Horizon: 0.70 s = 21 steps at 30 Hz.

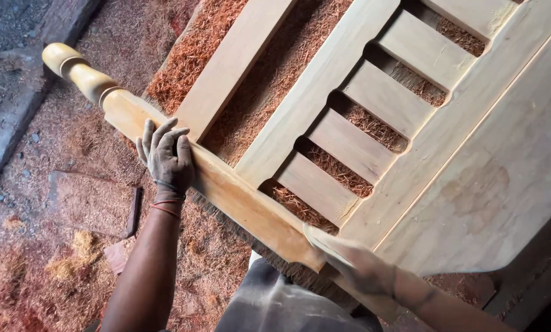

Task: Smoothing the surface of a wooden furniture headboard using sandpaper in a workshop environment.

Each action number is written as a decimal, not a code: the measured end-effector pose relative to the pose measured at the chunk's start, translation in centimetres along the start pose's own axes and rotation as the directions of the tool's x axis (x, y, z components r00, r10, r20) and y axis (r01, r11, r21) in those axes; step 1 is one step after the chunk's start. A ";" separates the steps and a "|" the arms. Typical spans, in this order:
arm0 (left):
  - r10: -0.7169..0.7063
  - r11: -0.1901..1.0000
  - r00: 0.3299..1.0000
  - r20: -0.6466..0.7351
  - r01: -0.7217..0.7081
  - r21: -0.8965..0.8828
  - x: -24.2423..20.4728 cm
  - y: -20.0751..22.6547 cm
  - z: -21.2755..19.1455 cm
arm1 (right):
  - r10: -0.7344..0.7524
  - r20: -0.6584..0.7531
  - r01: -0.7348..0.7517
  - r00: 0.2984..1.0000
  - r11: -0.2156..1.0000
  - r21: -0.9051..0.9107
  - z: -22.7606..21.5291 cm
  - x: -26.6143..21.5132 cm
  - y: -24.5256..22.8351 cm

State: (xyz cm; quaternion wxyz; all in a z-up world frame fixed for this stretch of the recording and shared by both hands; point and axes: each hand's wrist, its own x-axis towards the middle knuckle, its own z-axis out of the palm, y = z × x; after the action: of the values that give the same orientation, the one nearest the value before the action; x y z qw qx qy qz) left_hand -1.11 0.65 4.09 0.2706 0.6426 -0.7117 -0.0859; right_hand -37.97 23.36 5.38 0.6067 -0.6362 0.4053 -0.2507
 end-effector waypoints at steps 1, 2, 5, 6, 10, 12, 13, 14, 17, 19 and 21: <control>-0.017 1.000 1.000 -0.009 0.018 0.011 0.0 0.0 0.1 | 0.000 -0.007 0.000 1.000 1.000 -0.014 -0.2 -1.3 -0.1; -0.018 1.000 1.000 -0.007 0.018 0.009 0.2 -0.1 0.3 | 0.003 -0.008 -0.003 1.000 1.000 -0.014 0.1 -0.7 0.7; -0.033 0.999 0.998 -0.052 0.033 0.003 -0.1 -0.3 0.1 | -0.175 -0.009 0.173 0.985 0.979 -0.106 2.0 3.1 4.9; -0.026 1.000 0.999 -0.042 0.026 0.009 -0.1 -0.2 -0.2 | -0.003 0.003 0.003 1.000 0.999 -0.045 3.2 5.7 7.0; 0.000 1.000 1.000 0.000 0.000 0.021 -0.1 -0.4 -0.1 | 0.015 -0.038 -0.020 0.999 0.990 -0.141 2.9 10.1 3.7; -0.003 1.000 1.000 0.012 0.003 0.017 -0.2 -0.2 -0.1 | -0.060 -0.030 0.057 0.998 0.996 -0.069 1.4 6.1 2.6; -0.004 1.000 1.000 0.019 0.004 0.020 0.1 -0.2 -0.1 | -0.144 -0.026 0.144 0.989 0.990 0.004 0.7 4.4 1.9; 0.001 1.000 1.000 0.025 -0.001 0.016 0.2 -0.2 -0.1 | -0.139 -0.033 0.140 0.990 0.990 0.005 0.1 3.0 1.2; -0.001 1.000 1.000 0.007 0.001 0.014 0.1 -0.2 0.0 | 0.230 0.103 -0.231 0.968 0.973 0.000 -0.7 0.0 0.7; -0.022 1.000 1.000 0.009 0.022 0.013 0.0 0.0 -0.1 | -0.001 0.044 -0.005 0.999 0.990 0.143 0.0 0.0 2.7; -0.009 1.000 1.000 0.000 0.009 0.015 -0.3 -0.4 0.0 | -0.050 0.063 0.047 0.997 0.997 0.060 2.7 3.6 8.6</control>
State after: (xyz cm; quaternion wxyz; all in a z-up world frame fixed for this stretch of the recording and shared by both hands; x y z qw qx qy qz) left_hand -0.80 0.84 3.83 0.2655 0.6478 -0.7094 -0.0817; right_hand -35.64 22.44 -3.95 0.6314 -0.6358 0.3625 -0.2563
